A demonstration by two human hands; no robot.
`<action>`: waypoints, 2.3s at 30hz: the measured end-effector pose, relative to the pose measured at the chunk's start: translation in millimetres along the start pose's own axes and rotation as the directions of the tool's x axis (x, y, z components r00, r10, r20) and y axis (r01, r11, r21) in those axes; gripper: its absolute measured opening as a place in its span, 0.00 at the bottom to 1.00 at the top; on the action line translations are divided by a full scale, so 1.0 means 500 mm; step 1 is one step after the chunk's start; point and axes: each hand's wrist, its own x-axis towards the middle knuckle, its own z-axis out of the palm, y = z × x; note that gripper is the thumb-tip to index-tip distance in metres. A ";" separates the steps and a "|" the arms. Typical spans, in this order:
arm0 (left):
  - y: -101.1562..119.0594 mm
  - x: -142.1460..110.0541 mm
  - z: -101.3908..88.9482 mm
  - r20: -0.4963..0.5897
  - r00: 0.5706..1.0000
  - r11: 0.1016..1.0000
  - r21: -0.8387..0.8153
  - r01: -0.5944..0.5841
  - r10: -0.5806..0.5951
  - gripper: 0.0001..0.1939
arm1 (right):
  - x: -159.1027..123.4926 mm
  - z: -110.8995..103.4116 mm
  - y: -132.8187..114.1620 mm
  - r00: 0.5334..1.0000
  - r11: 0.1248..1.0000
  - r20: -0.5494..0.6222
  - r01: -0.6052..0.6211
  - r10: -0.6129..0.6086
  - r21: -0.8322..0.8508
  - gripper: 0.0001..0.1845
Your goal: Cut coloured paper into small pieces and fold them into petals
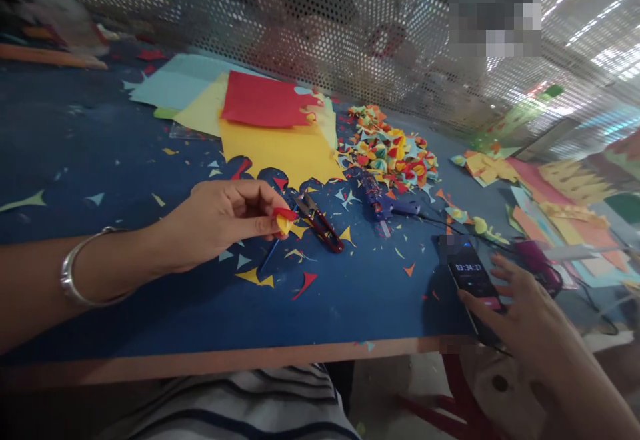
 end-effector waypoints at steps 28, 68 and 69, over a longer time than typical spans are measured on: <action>-0.010 -0.004 -0.002 0.001 0.991 0.983 0.131 -0.132 0.133 0.06 | 0.062 -0.053 -0.534 0.497 0.447 -0.459 0.867 -0.737 0.220 0.12; 0.003 -0.007 0.011 -0.103 0.979 0.975 0.152 -0.162 0.179 0.06 | 0.059 -0.035 -0.545 0.795 0.490 -0.313 0.577 -0.520 0.653 0.02; 0.004 -0.009 0.011 -0.102 0.977 0.971 0.169 -0.171 0.190 0.06 | 0.058 -0.035 -0.546 0.796 0.481 -0.315 0.574 -0.517 0.663 0.02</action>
